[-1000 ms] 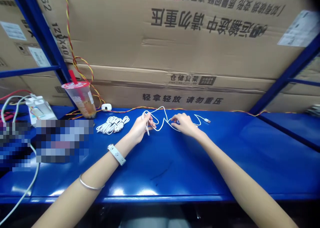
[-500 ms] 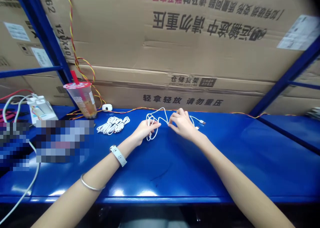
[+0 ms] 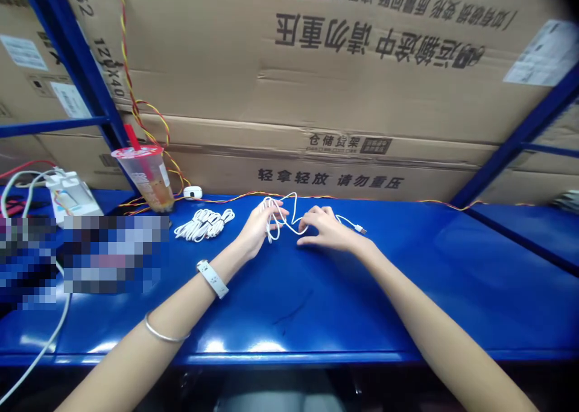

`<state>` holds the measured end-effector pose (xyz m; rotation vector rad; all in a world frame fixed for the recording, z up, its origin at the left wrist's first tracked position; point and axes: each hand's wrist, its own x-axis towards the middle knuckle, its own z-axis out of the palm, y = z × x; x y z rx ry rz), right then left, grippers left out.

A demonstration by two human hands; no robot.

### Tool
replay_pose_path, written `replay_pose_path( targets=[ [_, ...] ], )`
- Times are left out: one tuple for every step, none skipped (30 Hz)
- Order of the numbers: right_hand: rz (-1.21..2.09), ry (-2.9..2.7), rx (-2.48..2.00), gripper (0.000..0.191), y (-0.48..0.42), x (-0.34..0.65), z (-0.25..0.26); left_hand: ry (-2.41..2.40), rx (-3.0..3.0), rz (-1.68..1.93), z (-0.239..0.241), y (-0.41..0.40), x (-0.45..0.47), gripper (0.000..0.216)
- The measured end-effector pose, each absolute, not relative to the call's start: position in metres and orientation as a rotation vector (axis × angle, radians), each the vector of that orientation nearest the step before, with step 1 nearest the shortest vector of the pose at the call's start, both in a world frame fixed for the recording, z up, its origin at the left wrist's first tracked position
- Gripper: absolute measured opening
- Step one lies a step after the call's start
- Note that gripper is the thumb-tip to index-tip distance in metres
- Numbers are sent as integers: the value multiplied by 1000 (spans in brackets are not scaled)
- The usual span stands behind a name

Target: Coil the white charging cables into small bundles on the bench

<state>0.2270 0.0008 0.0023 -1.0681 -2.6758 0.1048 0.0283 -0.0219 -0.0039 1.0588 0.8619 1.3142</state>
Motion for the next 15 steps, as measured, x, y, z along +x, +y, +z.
replay_pose_path(
  targets=[
    [107,-2683,-1091,23,5,233,2,820,1010,1339,-3,-21,26,19],
    [92,-2676,-1123,20,10,238,2,780,964,1362,-2,-20,24,19],
    [65,-2657,-1163,17,14,243,2,747,925,1386,-1,-19,22,19],
    [43,-2627,-1207,16,18,248,2,723,891,1411,0,-18,20,18],
    [35,-2590,-1254,17,21,252,3,707,867,1435,1,-17,19,18],
    [55,-2551,-1295,20,22,255,4,703,848,1458,2,-16,17,17],
    [109,-2516,-1322,22,23,258,7,707,832,1482,2,-16,16,16],
    [192,-2486,-1327,25,23,260,10,714,819,1505,3,-15,15,16],
    [289,-2459,-1313,28,22,262,13,723,811,1525,2,-14,14,16],
    [380,-2431,-1285,29,20,263,17,735,809,1541,2,-13,13,16],
    [454,-2401,-1247,30,19,264,21,749,811,1552,1,-12,12,16],
    [508,-2367,-1209,31,18,265,24,762,817,1556,0,-10,12,16],
    [543,-2330,-1176,32,17,266,26,769,826,1555,-1,-9,11,16],
    [566,-2296,-1152,32,16,265,28,774,834,1551,-3,-8,11,16],
    [576,-2276,-1136,33,16,265,29,778,838,1547,-4,-8,11,17]
  ],
)
